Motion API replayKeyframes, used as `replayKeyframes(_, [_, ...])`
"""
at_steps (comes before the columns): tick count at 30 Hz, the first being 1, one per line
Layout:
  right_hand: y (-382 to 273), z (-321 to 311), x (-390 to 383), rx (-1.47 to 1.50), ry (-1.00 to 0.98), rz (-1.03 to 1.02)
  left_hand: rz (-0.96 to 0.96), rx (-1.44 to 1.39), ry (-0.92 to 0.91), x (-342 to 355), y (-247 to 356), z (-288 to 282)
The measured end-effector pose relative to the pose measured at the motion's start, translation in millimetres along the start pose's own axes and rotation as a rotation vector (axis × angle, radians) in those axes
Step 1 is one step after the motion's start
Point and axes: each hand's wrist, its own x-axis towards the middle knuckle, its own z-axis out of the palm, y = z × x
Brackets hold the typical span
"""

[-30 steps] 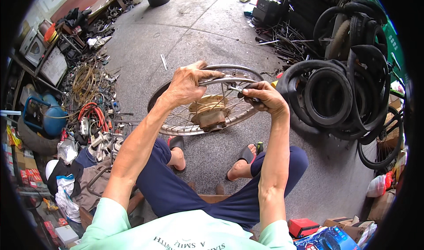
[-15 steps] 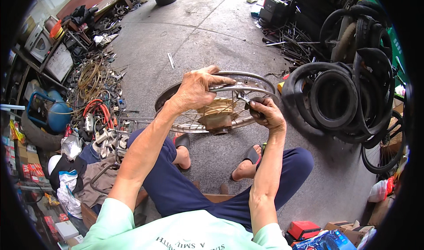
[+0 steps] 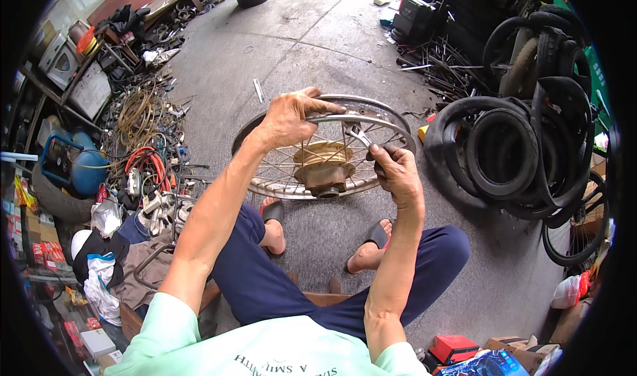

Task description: The person sits on the floor and uses a screwdriver and wrench to adjust the spokes and rim of a bicycle wheel. They rotate the wheel frequently to access different sections while tightening components.

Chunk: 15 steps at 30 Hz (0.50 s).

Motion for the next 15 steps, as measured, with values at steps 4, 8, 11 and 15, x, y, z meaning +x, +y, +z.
replayKeyframes(4, [9.1,28.8,-3.1,-0.141,0.211,-0.12,-0.071,-0.044,-0.033,6.0,-1.0,-2.3])
replayKeyframes(8, [-6.0,3.1,9.0,-0.08,0.076,-0.085,-0.024,-0.059,-0.001,4.8,-10.9,-0.5])
replayKeyframes(11, [-8.7,-44.9,26.9,-0.014,-0.069,-0.002,-0.01,-0.101,0.003,5.1,-9.3,0.8])
replayKeyframes(15, [16.1,-77.2,22.6,0.137,-0.076,0.035,-0.105,-0.157,-0.063,9.3,-1.6,-5.0])
